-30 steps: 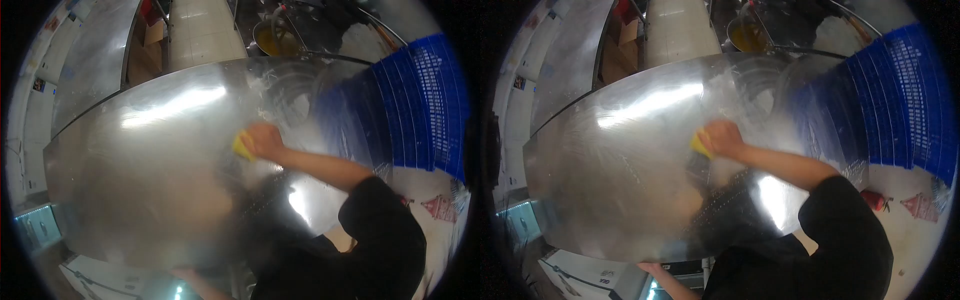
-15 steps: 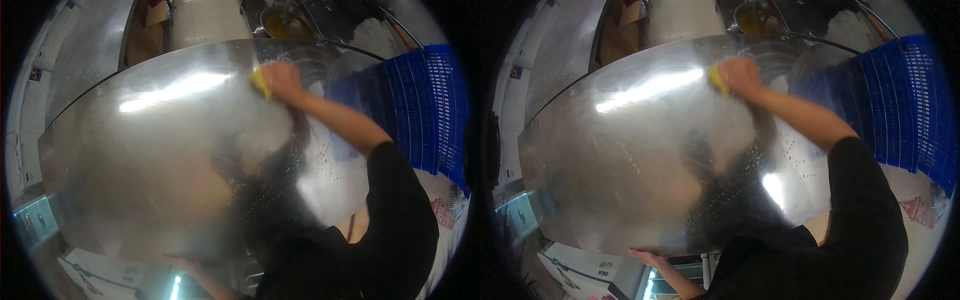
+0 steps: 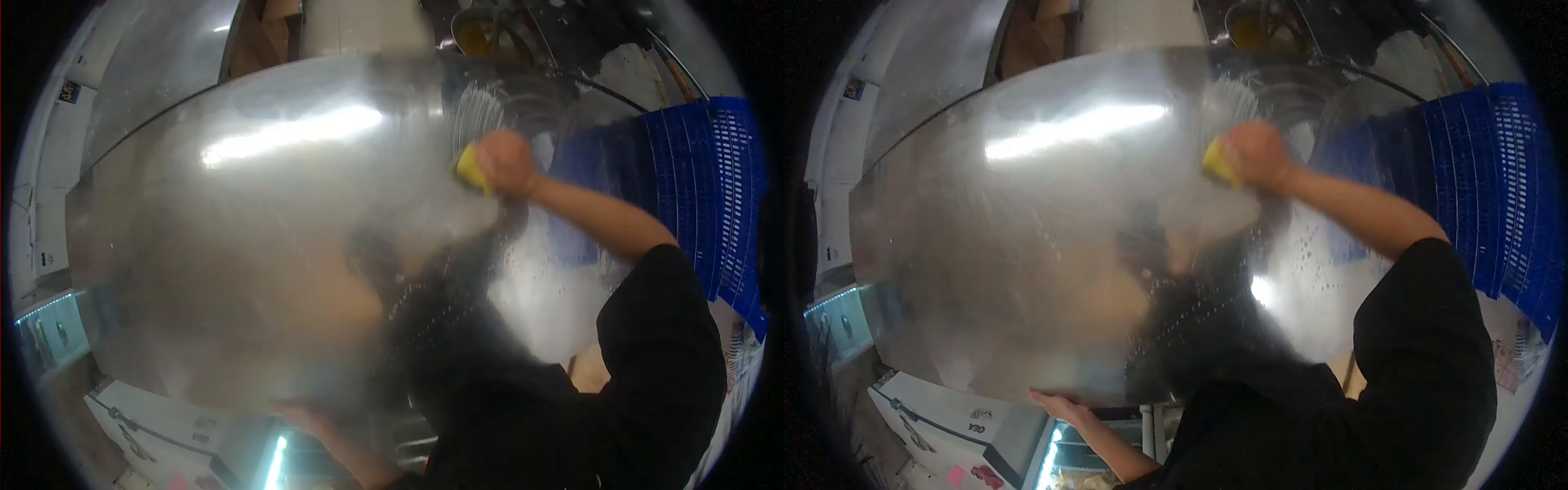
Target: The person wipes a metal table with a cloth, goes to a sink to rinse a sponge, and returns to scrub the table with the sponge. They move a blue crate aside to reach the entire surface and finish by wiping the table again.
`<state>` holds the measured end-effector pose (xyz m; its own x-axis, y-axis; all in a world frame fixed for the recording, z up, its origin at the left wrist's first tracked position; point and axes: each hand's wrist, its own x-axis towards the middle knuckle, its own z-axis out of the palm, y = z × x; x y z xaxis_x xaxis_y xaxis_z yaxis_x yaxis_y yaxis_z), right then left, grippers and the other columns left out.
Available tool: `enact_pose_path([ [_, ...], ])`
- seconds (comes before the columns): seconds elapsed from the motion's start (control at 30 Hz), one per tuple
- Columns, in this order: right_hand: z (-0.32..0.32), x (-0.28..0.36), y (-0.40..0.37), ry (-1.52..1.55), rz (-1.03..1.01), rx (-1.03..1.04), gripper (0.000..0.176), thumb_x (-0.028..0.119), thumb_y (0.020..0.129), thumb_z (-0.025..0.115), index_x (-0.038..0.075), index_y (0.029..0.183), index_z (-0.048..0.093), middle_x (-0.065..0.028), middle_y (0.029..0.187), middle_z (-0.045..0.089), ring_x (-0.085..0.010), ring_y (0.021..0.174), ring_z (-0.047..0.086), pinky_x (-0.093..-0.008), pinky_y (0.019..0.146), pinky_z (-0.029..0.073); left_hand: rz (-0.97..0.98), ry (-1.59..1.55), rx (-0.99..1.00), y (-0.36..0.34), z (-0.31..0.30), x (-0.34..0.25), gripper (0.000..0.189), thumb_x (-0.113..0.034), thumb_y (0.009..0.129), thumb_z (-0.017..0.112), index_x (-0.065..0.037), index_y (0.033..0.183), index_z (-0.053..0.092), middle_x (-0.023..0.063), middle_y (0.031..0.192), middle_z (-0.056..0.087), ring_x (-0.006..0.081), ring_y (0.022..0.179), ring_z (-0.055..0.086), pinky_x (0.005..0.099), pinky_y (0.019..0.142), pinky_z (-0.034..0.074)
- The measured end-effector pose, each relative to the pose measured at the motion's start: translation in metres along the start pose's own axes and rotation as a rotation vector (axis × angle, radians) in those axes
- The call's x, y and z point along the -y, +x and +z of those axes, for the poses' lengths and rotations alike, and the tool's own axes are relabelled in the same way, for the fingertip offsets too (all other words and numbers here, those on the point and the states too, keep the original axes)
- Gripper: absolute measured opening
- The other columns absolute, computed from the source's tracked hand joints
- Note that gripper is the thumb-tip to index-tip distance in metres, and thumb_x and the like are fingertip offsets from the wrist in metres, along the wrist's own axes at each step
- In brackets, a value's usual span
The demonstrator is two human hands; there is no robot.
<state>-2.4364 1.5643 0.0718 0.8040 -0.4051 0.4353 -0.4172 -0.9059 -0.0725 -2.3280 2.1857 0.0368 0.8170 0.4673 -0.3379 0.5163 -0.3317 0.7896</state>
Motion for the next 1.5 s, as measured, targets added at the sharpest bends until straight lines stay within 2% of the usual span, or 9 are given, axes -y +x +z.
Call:
enact_pose_path([
  [0.2, -0.009, -0.063, 0.025, -0.331, 0.506, 0.125, 0.024, 0.03, 0.083, 0.054, 0.009, 0.085, 0.066, -0.0148, 0.082, 0.065, -0.0364, 0.074, 0.061, -0.0453, 0.07, 0.048, -0.11, -0.087, -0.023, -0.025, 0.018, -0.037, 0.076, -0.057, 0.093, 0.038, 0.011, 0.126, 0.044, 0.0208, 0.127, 0.049, 0.0315, 0.111, 0.051, 0.0395, 0.095, 0.043],
  [0.3, 0.001, 0.024, -0.034, 0.094, 0.281, -0.117, 0.024, 0.03, 0.081, 0.053, 0.008, 0.081, 0.065, -0.0148, 0.08, 0.065, -0.0364, 0.074, 0.061, -0.0458, 0.068, 0.049, -0.146, -0.006, -0.086, -0.027, 0.008, -0.04, 0.077, -0.058, 0.092, 0.037, 0.012, 0.126, 0.043, 0.0211, 0.128, 0.047, 0.0322, 0.111, 0.051, 0.04, 0.095, 0.043],
  [0.4, -0.027, -0.001, -0.061, -0.279, 0.193, 0.289, 0.021, 0.027, 0.082, 0.052, 0.009, 0.082, 0.062, -0.014, 0.078, 0.063, -0.0338, 0.071, 0.061, -0.0459, 0.063, 0.048, -0.087, 0.101, -0.007, -0.026, 0.012, -0.036, 0.081, -0.06, 0.092, 0.034, 0.012, 0.128, 0.04, 0.0213, 0.13, 0.045, 0.0333, 0.112, 0.049, 0.0416, 0.096, 0.042],
  [0.57, -0.056, -0.103, -0.049, -0.442, 0.717, 0.06, 0.018, 0.023, 0.084, 0.049, 0.009, 0.084, 0.061, -0.0134, 0.081, 0.063, -0.0305, 0.074, 0.061, -0.0439, 0.062, 0.048, -0.106, -0.097, 0.006, -0.046, 0.026, -0.058, 0.082, -0.061, 0.092, 0.032, 0.012, 0.13, 0.036, 0.021, 0.133, 0.042, 0.0337, 0.116, 0.046, 0.0424, 0.099, 0.04],
  [0.67, -0.033, -0.034, -0.077, -0.32, 0.373, 0.119, 0.021, 0.025, 0.085, 0.05, 0.009, 0.085, 0.063, -0.015, 0.085, 0.064, -0.0303, 0.081, 0.061, -0.0423, 0.07, 0.047, -0.113, -0.077, 0.018, -0.059, 0.026, -0.064, 0.081, -0.06, 0.093, 0.03, 0.011, 0.131, 0.035, 0.0207, 0.134, 0.041, 0.0342, 0.118, 0.044, 0.0435, 0.1, 0.04],
  [0.9, -0.117, -0.126, -0.121, -0.439, 1.111, -0.021, 0.023, 0.027, 0.082, 0.054, 0.007, 0.078, 0.064, -0.0136, 0.082, 0.064, -0.0264, 0.083, 0.062, -0.0395, 0.067, 0.047, -0.058, -0.064, 0.128, -0.029, 0.015, -0.039, 0.078, -0.059, 0.094, 0.024, 0.007, 0.135, 0.033, 0.0204, 0.137, 0.037, 0.035, 0.121, 0.043, 0.0444, 0.102, 0.039],
  [1.17, -0.09, 0.196, -0.162, 0.443, -0.07, 0.158, 0.014, 0.02, 0.075, 0.057, 0.013, 0.064, 0.052, -0.0031, 0.064, 0.049, -0.0219, 0.062, 0.052, -0.0391, 0.058, 0.041, -0.098, -0.106, 0.148, -0.045, 0.022, -0.052, 0.082, -0.06, 0.093, 0.024, 0.01, 0.134, 0.03, 0.0215, 0.136, 0.039, 0.0361, 0.119, 0.044, 0.0449, 0.1, 0.042],
  [1.4, -0.153, -0.183, -0.274, -0.781, 1.058, -0.107, 0.027, 0.035, 0.082, 0.057, 0.01, 0.074, 0.064, -0.0095, 0.061, 0.06, -0.0252, 0.051, 0.058, -0.0397, 0.046, 0.044, -0.122, -0.024, 0.105, -0.028, 0.013, -0.042, 0.083, -0.059, 0.093, 0.027, 0.015, 0.131, 0.03, 0.0224, 0.133, 0.041, 0.0382, 0.118, 0.046, 0.0464, 0.099, 0.042],
  [1.5, -0.169, -0.086, -0.205, -0.153, 1.229, 0.022, 0.023, 0.026, 0.084, 0.053, 0.009, 0.076, 0.065, -0.0115, 0.063, 0.06, -0.0265, 0.058, 0.061, -0.0412, 0.052, 0.047, -0.138, -0.013, 0.028, -0.044, 0.021, -0.056, 0.083, -0.058, 0.094, 0.026, 0.016, 0.132, 0.027, 0.0225, 0.135, 0.039, 0.0388, 0.12, 0.044, 0.048, 0.101, 0.039],
])
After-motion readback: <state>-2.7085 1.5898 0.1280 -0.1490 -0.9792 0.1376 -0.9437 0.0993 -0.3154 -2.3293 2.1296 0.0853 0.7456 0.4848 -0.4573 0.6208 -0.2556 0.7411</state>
